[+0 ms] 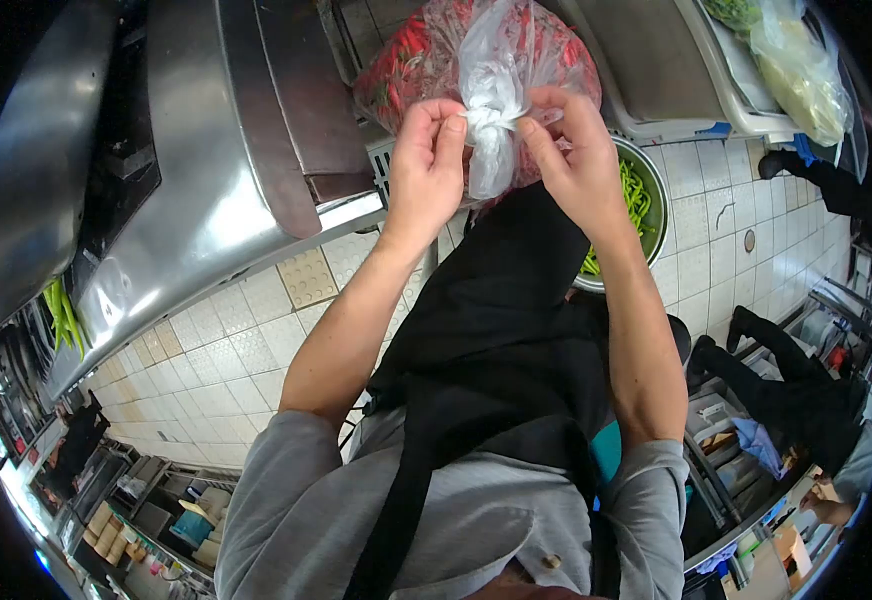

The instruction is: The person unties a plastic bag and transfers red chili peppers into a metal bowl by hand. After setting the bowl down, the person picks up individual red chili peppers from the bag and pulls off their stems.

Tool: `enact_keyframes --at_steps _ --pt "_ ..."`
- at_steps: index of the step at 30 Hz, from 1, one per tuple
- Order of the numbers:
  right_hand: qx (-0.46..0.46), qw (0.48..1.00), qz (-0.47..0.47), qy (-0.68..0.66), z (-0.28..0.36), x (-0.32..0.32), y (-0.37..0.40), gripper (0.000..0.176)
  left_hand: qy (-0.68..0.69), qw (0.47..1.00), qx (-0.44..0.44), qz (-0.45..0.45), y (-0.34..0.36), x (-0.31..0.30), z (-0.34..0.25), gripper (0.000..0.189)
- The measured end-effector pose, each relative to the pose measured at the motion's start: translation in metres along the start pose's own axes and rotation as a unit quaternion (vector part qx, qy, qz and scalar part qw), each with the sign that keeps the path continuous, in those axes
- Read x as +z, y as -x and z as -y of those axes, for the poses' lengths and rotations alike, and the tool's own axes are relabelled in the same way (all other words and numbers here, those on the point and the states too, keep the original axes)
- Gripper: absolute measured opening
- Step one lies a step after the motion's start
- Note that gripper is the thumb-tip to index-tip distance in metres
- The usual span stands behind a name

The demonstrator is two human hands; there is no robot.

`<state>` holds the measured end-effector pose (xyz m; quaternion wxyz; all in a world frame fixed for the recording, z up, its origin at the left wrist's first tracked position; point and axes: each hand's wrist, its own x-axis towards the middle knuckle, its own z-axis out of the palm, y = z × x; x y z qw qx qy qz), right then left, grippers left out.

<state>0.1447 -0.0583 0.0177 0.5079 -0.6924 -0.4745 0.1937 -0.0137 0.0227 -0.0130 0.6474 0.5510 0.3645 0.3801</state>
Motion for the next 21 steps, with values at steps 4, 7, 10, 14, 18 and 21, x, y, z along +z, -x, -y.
enact_keyframes --at_steps 4,7,10,14,18,21 --pt "-0.046 0.997 0.045 0.043 0.009 0.003 0.000 0.032 0.051 0.996 -0.068 -0.022 -0.012 0.008 -0.006 0.016" --pt "-0.063 0.995 0.049 0.057 0.002 0.004 -0.002 0.028 0.100 0.989 -0.103 -0.043 -0.015 0.009 -0.016 0.020" --pt "-0.047 0.996 0.039 0.066 -0.002 -0.001 -0.002 0.021 0.016 0.999 -0.016 -0.049 -0.020 0.002 -0.017 0.023" --pt "-0.066 0.995 0.012 0.076 -0.006 0.001 -0.001 0.013 -0.192 0.976 0.103 0.021 -0.023 -0.003 -0.040 0.020" --pt "-0.085 0.992 0.019 0.092 -0.003 0.000 0.001 0.010 -0.306 0.943 0.037 0.121 -0.033 -0.002 -0.044 0.019" --pt "-0.105 0.990 0.016 0.092 -0.005 0.002 0.005 0.010 -0.329 0.930 0.008 0.166 -0.041 0.000 -0.039 0.023"
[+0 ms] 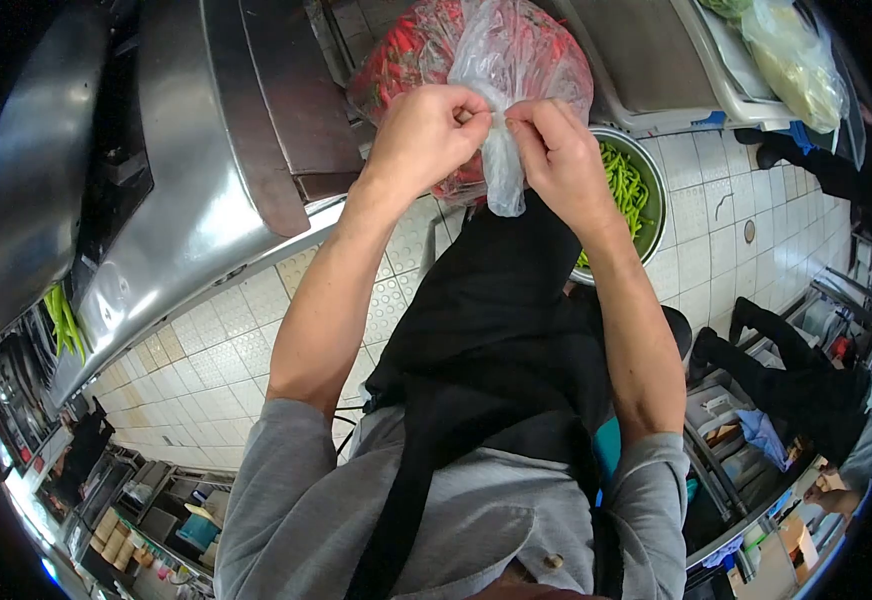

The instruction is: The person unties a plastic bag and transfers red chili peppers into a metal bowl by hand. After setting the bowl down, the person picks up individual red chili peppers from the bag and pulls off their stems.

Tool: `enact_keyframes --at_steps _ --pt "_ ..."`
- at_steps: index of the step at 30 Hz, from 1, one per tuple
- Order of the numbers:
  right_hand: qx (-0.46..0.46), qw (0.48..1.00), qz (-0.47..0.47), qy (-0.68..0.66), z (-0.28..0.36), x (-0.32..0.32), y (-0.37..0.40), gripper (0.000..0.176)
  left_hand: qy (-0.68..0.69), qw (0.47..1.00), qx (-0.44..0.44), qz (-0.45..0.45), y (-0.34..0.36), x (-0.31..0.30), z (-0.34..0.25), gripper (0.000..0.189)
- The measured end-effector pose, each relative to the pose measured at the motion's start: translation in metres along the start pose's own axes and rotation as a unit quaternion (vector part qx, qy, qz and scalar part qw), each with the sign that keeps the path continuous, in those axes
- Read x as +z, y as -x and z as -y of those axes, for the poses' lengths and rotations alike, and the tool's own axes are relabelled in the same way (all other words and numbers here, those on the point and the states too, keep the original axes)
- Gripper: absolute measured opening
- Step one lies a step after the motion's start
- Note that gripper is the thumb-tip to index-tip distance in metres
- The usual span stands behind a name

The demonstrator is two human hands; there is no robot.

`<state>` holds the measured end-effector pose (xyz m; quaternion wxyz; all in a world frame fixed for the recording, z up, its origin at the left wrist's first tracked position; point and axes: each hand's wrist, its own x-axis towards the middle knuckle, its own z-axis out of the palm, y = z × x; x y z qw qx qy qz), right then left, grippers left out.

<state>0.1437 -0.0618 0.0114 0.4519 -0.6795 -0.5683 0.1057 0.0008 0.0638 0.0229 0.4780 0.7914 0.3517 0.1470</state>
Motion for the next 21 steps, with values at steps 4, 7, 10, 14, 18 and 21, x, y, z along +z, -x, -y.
enact_keyframes --at_steps 4,7,10,14,18,21 --pt "-0.008 1.000 -0.001 0.000 -0.005 0.008 0.005 0.010 -0.118 0.992 0.024 0.038 -0.009 0.011 -0.004 0.020" --pt "-0.001 1.000 0.010 -0.011 -0.007 0.007 0.006 0.009 -0.180 0.981 0.063 0.037 -0.008 0.020 0.002 0.020" --pt "0.008 1.000 0.025 -0.009 -0.005 0.002 0.012 0.008 -0.188 0.979 0.073 0.022 -0.001 0.026 0.015 0.021" --pt "0.053 0.998 0.036 0.011 -0.008 0.006 0.028 0.007 -0.135 0.987 0.077 -0.031 0.017 0.031 0.023 0.021" --pt "0.077 0.997 0.018 -0.005 -0.007 0.008 0.031 0.009 -0.049 0.997 0.020 -0.052 0.031 0.030 0.016 0.017" --pt "0.140 0.988 0.032 -0.061 -0.023 0.007 0.036 0.012 0.189 0.978 -0.070 -0.054 0.036 0.019 0.006 0.014"
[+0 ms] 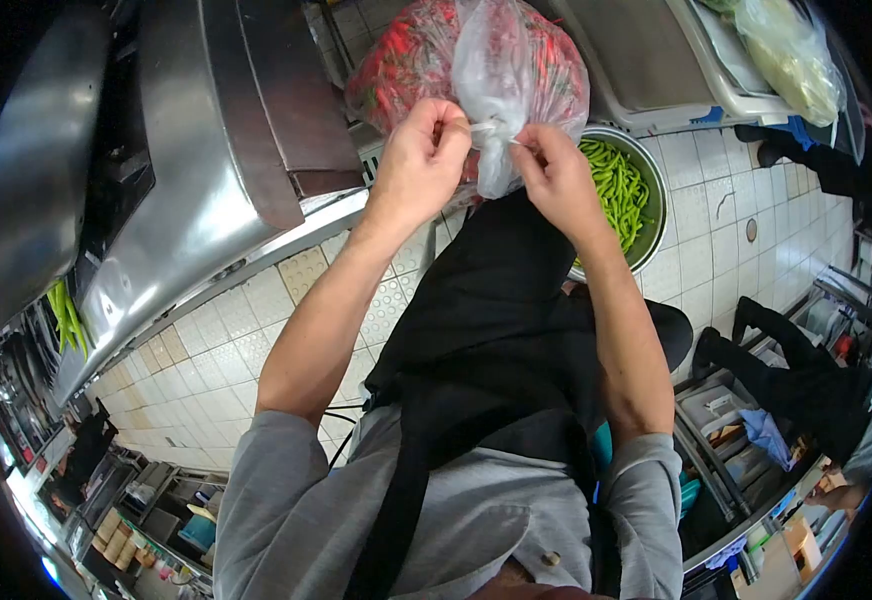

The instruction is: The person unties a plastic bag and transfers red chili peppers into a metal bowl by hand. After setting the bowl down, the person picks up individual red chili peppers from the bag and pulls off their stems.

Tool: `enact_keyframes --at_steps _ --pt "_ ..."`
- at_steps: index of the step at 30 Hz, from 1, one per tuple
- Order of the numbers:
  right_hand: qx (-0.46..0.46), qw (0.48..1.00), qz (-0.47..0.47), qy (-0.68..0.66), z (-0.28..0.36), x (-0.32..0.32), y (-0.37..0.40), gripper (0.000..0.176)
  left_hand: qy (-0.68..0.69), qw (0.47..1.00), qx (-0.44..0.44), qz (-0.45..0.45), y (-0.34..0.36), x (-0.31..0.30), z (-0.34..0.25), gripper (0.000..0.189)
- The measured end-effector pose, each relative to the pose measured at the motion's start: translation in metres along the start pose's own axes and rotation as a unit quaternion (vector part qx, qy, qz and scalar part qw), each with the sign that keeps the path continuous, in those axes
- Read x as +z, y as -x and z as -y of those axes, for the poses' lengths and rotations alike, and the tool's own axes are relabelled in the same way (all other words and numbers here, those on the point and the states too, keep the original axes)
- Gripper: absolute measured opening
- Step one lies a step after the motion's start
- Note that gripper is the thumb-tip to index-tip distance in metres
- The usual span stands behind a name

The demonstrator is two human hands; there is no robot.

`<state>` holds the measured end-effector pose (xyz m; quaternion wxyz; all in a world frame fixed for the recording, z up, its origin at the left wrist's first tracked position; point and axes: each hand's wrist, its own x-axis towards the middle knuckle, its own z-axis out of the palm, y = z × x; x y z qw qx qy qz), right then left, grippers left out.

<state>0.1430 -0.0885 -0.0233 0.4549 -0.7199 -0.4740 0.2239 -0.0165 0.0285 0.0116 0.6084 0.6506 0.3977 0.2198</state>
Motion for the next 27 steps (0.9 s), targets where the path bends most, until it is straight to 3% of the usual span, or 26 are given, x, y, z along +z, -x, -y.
enact_keyframes --at_steps 3,4,5,7,8,16,19,22,27 --pt "0.005 1.000 0.008 -0.002 0.004 -0.008 -0.003 0.014 -0.040 0.995 0.077 0.043 -0.003 -0.002 0.001 0.017" --pt "-0.019 1.000 0.005 -0.008 0.008 -0.008 -0.005 0.015 -0.073 0.988 0.132 0.024 -0.005 0.004 0.001 0.019" --pt "-0.019 1.000 0.004 -0.008 0.013 -0.009 -0.006 0.015 -0.073 0.988 0.132 0.024 -0.007 0.007 0.001 0.019" --pt "-0.021 0.999 0.025 0.004 0.021 -0.011 -0.010 0.020 -0.219 0.958 0.182 0.027 -0.013 0.011 0.001 0.019" --pt "-0.022 0.999 0.024 0.006 0.022 -0.013 -0.011 0.020 -0.228 0.954 0.193 0.019 -0.017 0.012 0.007 0.020" --pt "-0.001 0.997 0.052 0.061 0.021 -0.007 -0.027 0.037 -0.329 0.925 0.188 -0.015 -0.023 0.023 0.027 0.019" --pt "0.011 0.990 0.062 0.124 0.021 -0.005 -0.037 0.036 -0.322 0.926 0.198 -0.008 -0.023 0.026 0.032 0.017" --pt "-0.028 0.990 0.029 0.139 0.007 0.000 -0.042 0.031 -0.289 0.932 0.217 -0.015 -0.022 0.025 0.037 0.015" --pt "-0.011 0.990 0.018 0.140 0.008 0.006 -0.040 0.024 -0.294 0.926 0.235 -0.013 -0.020 0.023 0.043 0.015"
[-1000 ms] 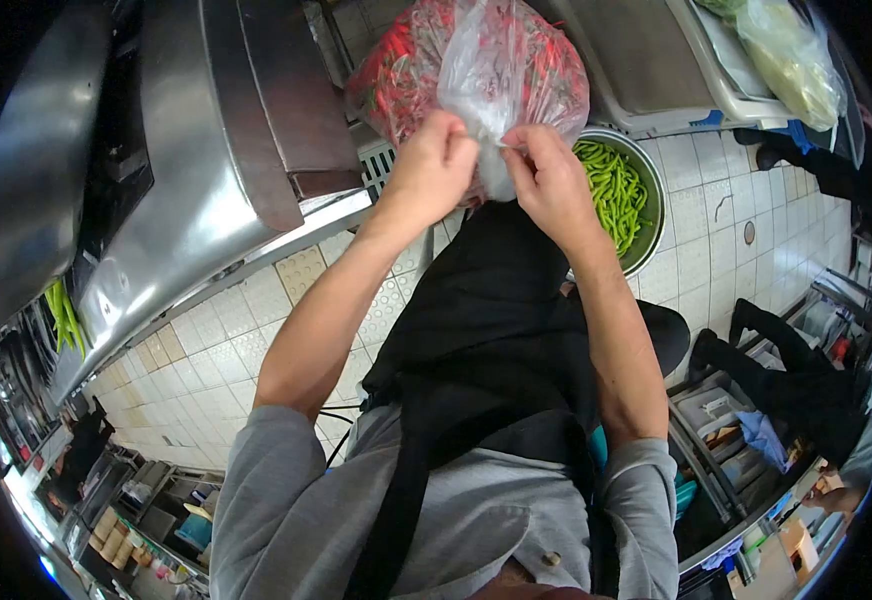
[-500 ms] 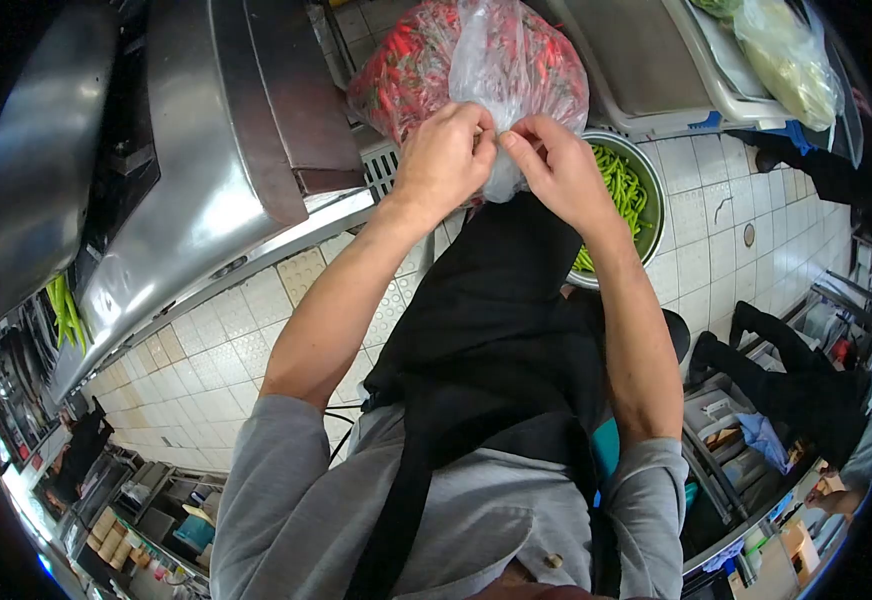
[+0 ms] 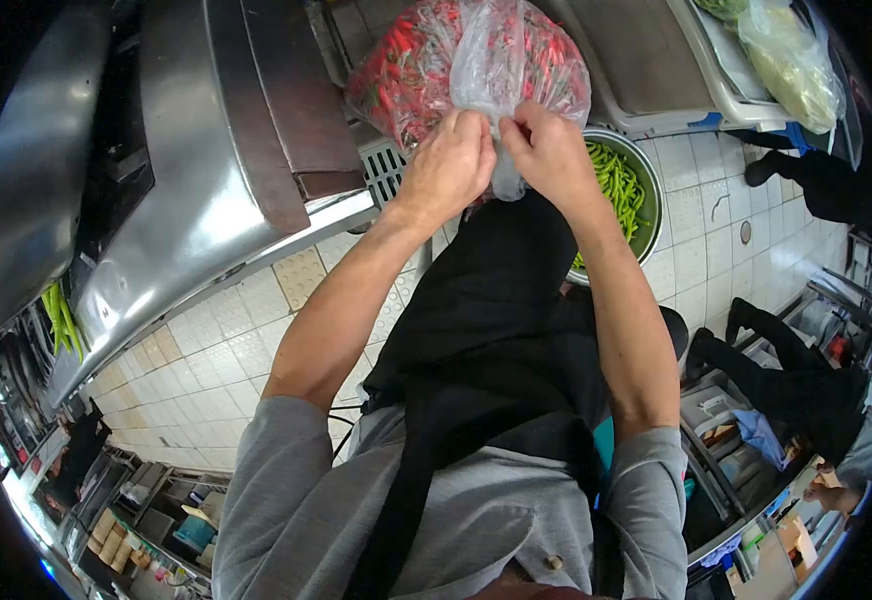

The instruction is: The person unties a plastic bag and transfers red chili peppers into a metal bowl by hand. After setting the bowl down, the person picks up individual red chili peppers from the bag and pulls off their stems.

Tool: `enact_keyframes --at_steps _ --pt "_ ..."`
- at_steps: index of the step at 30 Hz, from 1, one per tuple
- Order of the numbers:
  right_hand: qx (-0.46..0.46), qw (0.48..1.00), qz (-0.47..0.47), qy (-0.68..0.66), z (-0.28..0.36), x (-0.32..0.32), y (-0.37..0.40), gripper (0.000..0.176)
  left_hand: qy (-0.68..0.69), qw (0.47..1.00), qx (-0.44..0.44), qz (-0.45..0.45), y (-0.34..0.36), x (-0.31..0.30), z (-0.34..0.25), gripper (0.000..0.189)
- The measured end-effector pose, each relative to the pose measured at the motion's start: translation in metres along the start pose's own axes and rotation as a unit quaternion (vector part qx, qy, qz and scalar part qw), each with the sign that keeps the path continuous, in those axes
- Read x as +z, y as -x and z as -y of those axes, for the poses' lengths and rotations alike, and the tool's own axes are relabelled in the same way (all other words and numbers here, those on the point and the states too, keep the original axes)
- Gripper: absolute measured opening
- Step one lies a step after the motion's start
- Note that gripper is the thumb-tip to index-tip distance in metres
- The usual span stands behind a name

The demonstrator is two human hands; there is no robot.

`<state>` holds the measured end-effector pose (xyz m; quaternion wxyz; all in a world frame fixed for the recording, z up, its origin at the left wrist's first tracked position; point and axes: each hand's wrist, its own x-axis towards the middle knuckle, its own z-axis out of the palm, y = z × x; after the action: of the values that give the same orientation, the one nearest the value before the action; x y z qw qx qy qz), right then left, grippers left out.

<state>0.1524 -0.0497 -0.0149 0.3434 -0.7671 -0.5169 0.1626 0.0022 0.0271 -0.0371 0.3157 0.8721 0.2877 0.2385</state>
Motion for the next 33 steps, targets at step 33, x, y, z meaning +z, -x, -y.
enact_keyframes --at_steps 33 --pt "0.035 0.989 -0.045 -0.137 0.013 0.004 0.017 0.019 0.036 0.996 -0.045 0.063 0.006 -0.027 -0.009 0.017"
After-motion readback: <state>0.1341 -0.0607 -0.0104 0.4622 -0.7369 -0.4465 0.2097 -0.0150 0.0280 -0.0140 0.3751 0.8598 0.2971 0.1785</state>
